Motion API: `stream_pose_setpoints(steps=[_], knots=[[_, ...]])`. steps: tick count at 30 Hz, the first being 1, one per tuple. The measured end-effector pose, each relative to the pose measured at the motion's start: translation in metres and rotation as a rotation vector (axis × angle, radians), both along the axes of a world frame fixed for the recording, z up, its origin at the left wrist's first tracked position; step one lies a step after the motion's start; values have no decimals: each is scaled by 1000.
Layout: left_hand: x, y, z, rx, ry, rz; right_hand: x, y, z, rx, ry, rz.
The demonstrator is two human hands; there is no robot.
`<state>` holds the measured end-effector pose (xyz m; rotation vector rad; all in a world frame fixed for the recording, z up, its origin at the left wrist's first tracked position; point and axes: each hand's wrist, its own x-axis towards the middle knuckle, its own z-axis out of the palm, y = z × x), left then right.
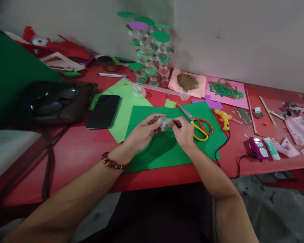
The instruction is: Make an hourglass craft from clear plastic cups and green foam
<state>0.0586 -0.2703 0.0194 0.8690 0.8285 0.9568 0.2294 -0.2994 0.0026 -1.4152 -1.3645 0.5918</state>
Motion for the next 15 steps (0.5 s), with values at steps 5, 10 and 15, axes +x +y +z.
stream_pose_setpoints(steps=[5,10,15], knots=[[0,1,0,-68,-21,-6,-3,-1,2,13,-128,-6],[-9,16,1,-144,-92,121,-6,-1,1,7,-59,2],[-31,39,-2,-167,-170,424,4,5,-5,-251,80,106]])
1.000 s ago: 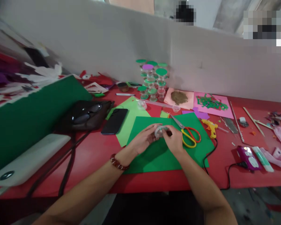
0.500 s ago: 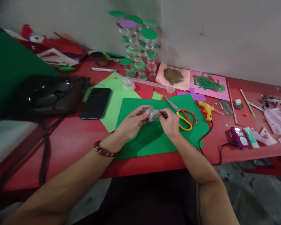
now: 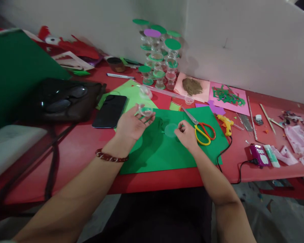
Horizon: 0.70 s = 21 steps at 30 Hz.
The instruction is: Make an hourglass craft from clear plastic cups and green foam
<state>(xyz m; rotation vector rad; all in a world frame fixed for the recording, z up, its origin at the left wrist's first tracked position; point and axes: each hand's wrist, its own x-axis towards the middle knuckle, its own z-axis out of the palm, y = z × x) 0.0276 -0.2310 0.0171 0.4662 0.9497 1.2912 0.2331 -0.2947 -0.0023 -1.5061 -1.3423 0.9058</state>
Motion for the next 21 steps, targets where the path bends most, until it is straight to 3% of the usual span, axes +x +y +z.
stream_pose_setpoints(steps=[2,6,10,13,17,21], knots=[[-7,5,-2,10,4,16,2,4,-1,-55,49,20],[-10,6,2,-32,-13,15,0,8,-3,42,226,11],[0,-1,15,-141,-58,-11,-1,6,-4,50,188,57],[11,-11,19,-178,-52,-219,-2,2,-2,65,130,104],[23,-27,9,-141,10,-534,-3,-2,3,115,53,122],[29,-40,0,7,41,-656,-3,-3,3,159,-80,28]])
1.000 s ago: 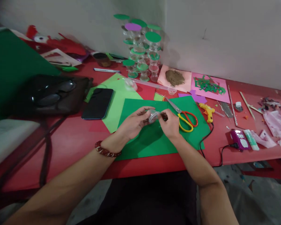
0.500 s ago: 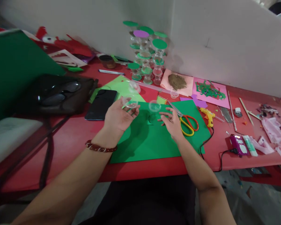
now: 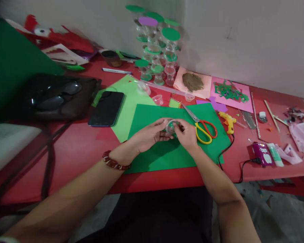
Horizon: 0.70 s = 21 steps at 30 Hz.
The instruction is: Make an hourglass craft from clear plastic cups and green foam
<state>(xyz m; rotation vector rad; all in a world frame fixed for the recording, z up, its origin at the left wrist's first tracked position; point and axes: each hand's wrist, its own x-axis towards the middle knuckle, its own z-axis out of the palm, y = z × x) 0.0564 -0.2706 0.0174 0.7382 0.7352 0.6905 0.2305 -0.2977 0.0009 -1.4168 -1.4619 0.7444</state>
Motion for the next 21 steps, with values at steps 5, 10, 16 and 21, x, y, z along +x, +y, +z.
stream_pose_setpoints(steps=[5,10,16,21], knots=[[1,-4,3,127,-36,39,0,-1,0,55,-109,-66],[0,-2,3,151,17,69,-2,-2,-1,-33,-78,26],[5,-10,5,242,118,52,0,2,-4,-150,-76,19],[5,-12,3,343,185,45,-3,2,-1,-137,-36,-16]])
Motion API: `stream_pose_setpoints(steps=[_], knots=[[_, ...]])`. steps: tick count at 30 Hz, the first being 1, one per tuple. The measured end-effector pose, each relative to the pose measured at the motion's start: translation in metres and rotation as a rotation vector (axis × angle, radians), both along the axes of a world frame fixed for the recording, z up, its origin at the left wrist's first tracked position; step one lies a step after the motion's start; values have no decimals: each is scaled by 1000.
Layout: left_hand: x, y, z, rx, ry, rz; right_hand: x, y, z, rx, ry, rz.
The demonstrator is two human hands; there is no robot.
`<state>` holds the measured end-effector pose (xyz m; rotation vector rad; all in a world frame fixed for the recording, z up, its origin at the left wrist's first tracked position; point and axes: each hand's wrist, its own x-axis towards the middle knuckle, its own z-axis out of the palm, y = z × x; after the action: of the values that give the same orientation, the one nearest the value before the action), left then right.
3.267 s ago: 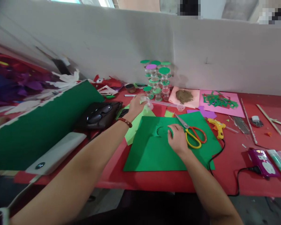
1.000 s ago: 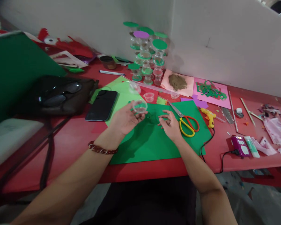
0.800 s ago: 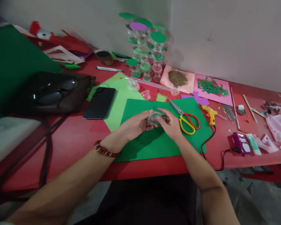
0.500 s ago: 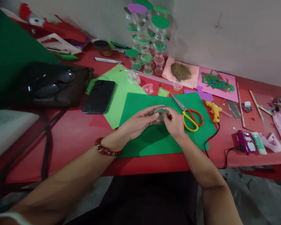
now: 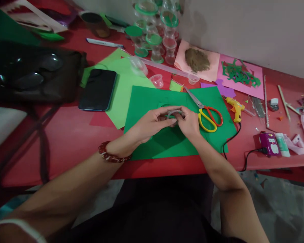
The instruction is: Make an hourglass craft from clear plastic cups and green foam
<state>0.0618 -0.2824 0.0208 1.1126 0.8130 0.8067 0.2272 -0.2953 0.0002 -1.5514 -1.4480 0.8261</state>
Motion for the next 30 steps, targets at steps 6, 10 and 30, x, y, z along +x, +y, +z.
stream_pose_setpoints(steps=[6,10,30], knots=[[-8,8,-2,53,-35,-54,-7,-4,8,57,-41,1],[-10,11,-2,-83,-164,-72,-9,-4,10,92,-112,-12],[-11,20,10,-518,-453,37,-10,-11,12,105,110,14]])
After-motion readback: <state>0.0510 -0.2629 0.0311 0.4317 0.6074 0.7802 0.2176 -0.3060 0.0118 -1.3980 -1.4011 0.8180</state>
